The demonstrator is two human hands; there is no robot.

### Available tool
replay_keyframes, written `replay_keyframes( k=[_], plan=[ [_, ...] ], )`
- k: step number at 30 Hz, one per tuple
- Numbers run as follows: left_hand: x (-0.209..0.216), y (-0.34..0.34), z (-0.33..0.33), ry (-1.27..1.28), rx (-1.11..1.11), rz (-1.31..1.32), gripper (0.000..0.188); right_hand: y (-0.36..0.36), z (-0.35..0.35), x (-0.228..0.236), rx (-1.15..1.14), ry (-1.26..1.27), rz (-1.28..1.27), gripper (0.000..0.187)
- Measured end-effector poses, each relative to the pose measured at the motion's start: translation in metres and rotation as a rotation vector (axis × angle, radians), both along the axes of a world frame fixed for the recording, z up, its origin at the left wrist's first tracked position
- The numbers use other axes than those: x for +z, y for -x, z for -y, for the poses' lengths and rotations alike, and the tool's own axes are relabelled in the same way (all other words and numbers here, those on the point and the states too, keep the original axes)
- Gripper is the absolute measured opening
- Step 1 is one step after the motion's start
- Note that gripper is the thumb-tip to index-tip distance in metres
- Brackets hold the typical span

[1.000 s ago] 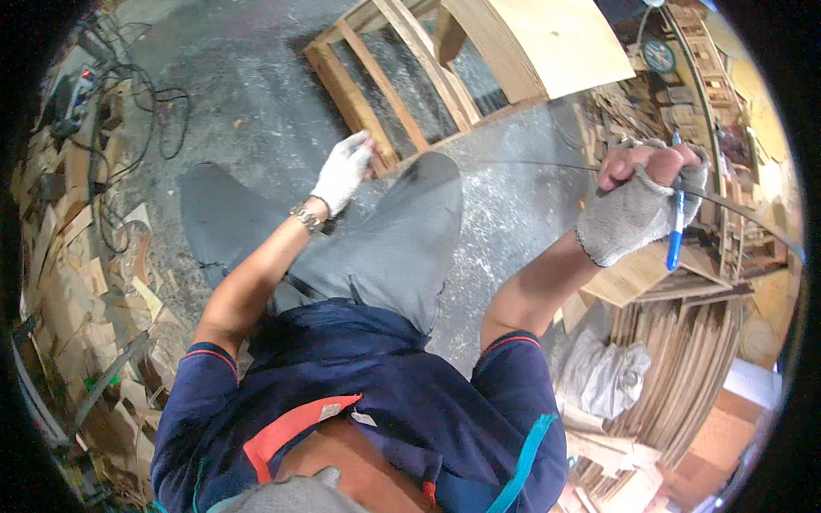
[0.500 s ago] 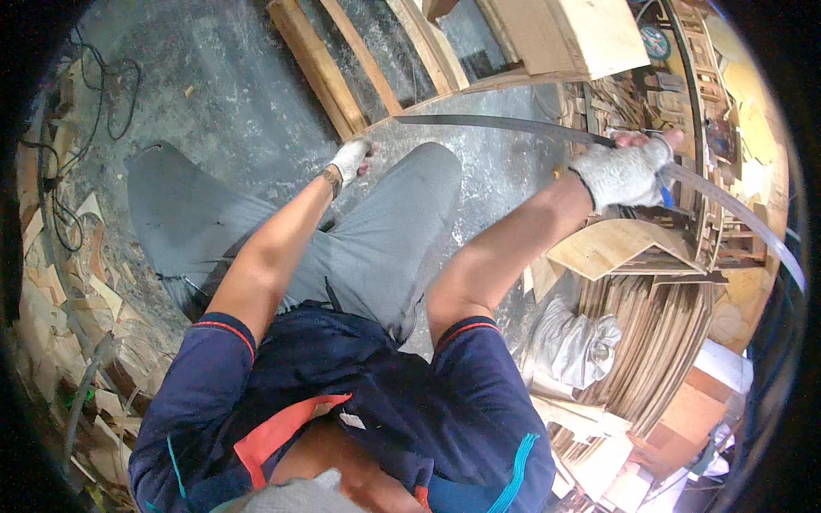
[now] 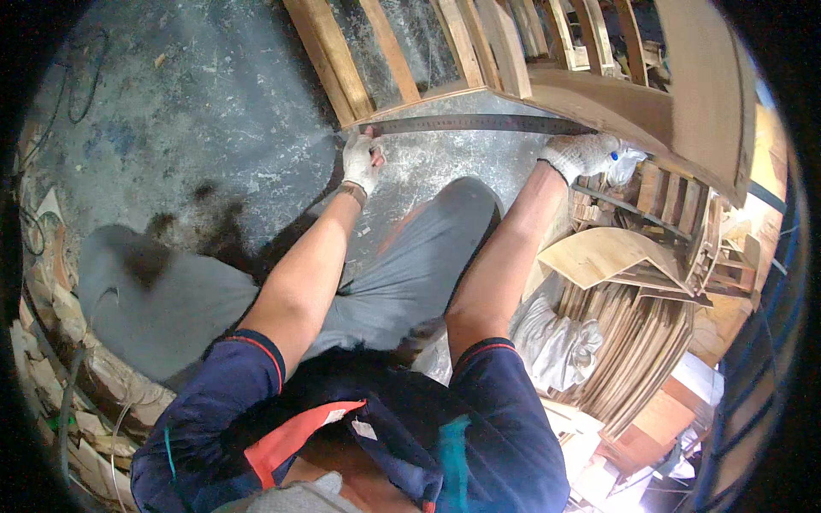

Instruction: The person uses a nail gun to attach a wooden panel to a furniture frame, then measures and marks the frame with a ruler and marker. The person handles the wooden panel, frame, nail gun, ruler, and marker throughout the task.

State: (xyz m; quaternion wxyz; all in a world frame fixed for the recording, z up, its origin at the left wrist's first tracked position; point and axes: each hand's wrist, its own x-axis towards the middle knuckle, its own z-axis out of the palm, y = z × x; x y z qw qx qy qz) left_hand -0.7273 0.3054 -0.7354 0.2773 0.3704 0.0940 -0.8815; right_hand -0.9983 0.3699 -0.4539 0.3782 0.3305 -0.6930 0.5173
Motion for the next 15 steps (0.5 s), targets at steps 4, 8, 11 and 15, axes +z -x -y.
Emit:
replay_keyframes(
  k=[4, 8, 11, 15],
  plan=[
    [-0.041, -0.007, 0.002, -0.099, 0.172, -0.144, 0.039, -0.078, 0.059, 0.007, 0.202, 0.139, 0.475, 0.025],
    [-0.049, -0.003, 0.002, -0.118, 0.153, -0.081, 0.032, -0.070, 0.063, -0.008, 0.273, 0.154, 0.627, 0.032],
    [-0.036, -0.004, -0.003, -0.147, 0.230, -0.034, 0.024, -0.043, 0.041, -0.019, 0.300, 0.093, 0.642, 0.031],
    [-0.035, -0.004, 0.006, -0.082, 0.249, -0.071, 0.023, -0.031, 0.037, -0.025, 0.446, 0.049, 0.707, 0.027]
  ],
)
